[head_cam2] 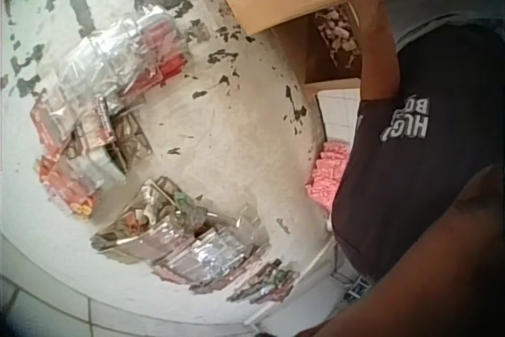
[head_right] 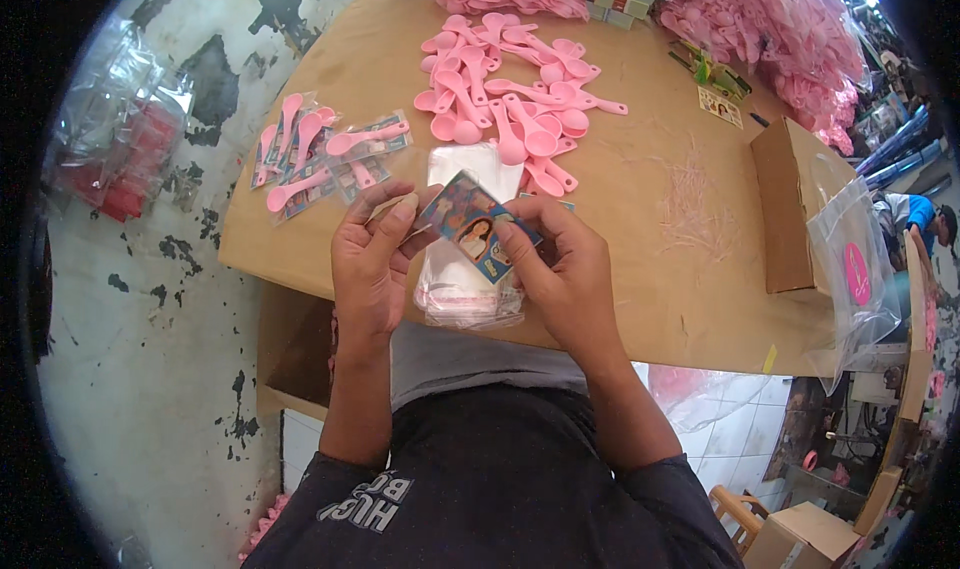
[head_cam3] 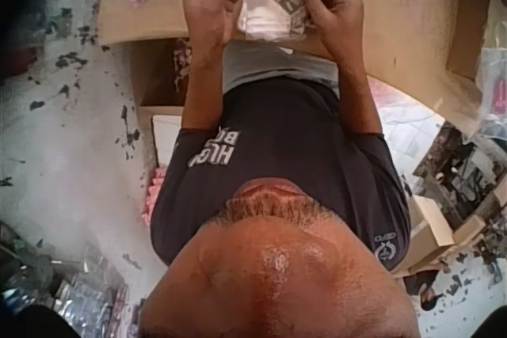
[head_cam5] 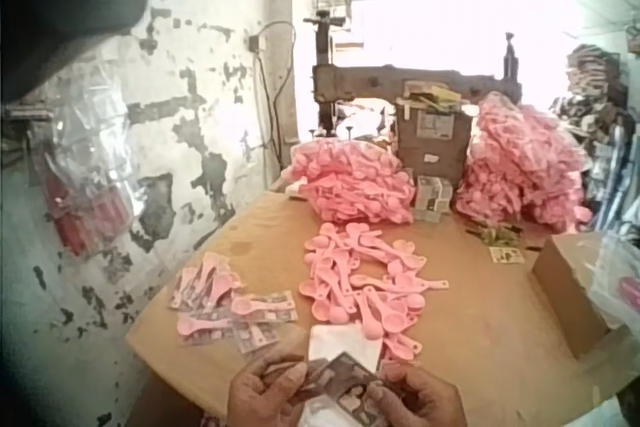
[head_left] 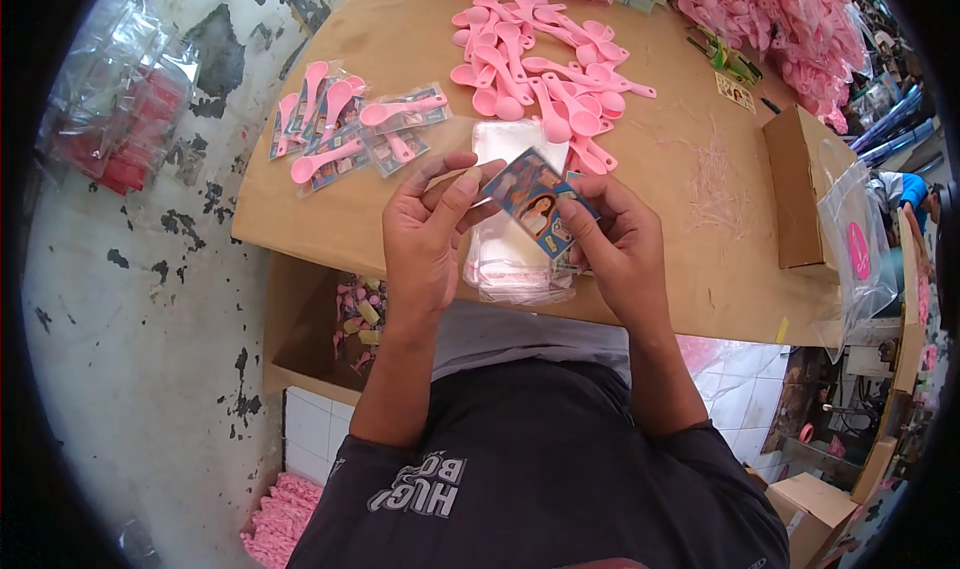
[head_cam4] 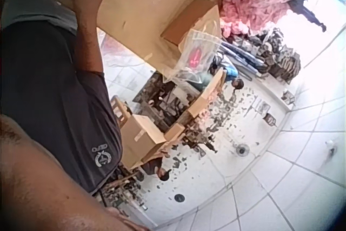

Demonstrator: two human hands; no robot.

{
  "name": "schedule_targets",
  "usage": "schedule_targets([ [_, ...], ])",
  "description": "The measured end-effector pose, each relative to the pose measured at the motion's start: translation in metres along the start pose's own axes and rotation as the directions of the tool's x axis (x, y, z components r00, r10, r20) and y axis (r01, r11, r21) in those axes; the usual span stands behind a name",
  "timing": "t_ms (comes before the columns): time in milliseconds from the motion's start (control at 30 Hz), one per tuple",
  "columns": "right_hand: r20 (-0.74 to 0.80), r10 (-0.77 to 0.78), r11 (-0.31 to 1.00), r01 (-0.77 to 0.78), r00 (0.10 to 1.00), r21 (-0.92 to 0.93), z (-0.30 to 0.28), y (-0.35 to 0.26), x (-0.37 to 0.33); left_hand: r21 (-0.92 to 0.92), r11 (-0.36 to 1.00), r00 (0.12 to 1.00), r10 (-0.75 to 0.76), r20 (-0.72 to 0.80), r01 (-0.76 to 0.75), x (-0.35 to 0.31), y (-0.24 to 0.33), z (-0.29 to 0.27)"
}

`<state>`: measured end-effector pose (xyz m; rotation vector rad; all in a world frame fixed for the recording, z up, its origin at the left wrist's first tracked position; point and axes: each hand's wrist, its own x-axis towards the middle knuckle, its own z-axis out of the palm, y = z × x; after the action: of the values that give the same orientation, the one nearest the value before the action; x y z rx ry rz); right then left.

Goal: Packaging pink plastic spoons and labels into clear plastic bags.

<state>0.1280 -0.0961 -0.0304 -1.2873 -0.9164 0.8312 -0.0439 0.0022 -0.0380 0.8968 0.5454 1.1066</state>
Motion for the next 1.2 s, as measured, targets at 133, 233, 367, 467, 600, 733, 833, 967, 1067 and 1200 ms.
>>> schedule_targets([
  [133,0.157,0.076,0.997,-0.075,0.985,-0.008,-0.011,-0.006,0.001,0.02,1.0,0.998,-0.003,0.067,0.002,0.0,-0.007,0.003],
  [233,0.128,0.097,0.994,-0.103,0.987,0.042,-0.017,-0.007,0.001,0.039,0.999,0.996,-0.012,0.087,0.008,0.002,-0.009,0.006],
  [367,0.027,0.07,0.987,-0.073,0.997,0.144,-0.018,-0.008,0.001,0.056,0.998,0.996,0.029,0.087,-0.034,0.002,-0.006,0.015],
  [467,0.033,0.037,0.983,-0.042,0.999,0.179,-0.015,-0.006,0.002,0.063,0.998,0.998,0.006,0.07,-0.011,0.001,-0.011,0.016],
  [600,0.017,0.018,0.98,-0.021,1.0,0.2,0.001,-0.009,0.006,0.066,0.998,0.995,0.0,0.099,-0.007,-0.003,-0.011,0.022],
  [733,0.003,-0.046,0.97,0.044,0.999,0.237,0.018,-0.007,0.008,0.072,0.996,0.995,0.043,0.089,-0.05,-0.007,-0.007,0.017],
  [833,0.02,-0.055,0.979,0.05,0.998,0.197,0.024,-0.001,0.011,0.139,0.988,0.994,0.063,0.092,-0.075,-0.008,-0.002,0.013],
  [967,0.067,-0.058,0.977,0.043,0.996,0.209,0.026,0.001,0.01,0.162,0.981,0.99,0.088,0.114,-0.106,-0.008,-0.012,0.012],
  [1067,0.091,0.032,0.959,-0.056,0.995,0.279,0.021,-0.001,0.01,0.043,0.992,0.986,0.114,0.118,-0.119,-0.004,-0.014,0.018],
  [1200,0.102,0.051,0.946,-0.081,0.993,0.314,0.011,-0.003,0.009,-0.195,0.968,0.971,0.186,0.151,-0.155,0.002,-0.005,0.04],
])
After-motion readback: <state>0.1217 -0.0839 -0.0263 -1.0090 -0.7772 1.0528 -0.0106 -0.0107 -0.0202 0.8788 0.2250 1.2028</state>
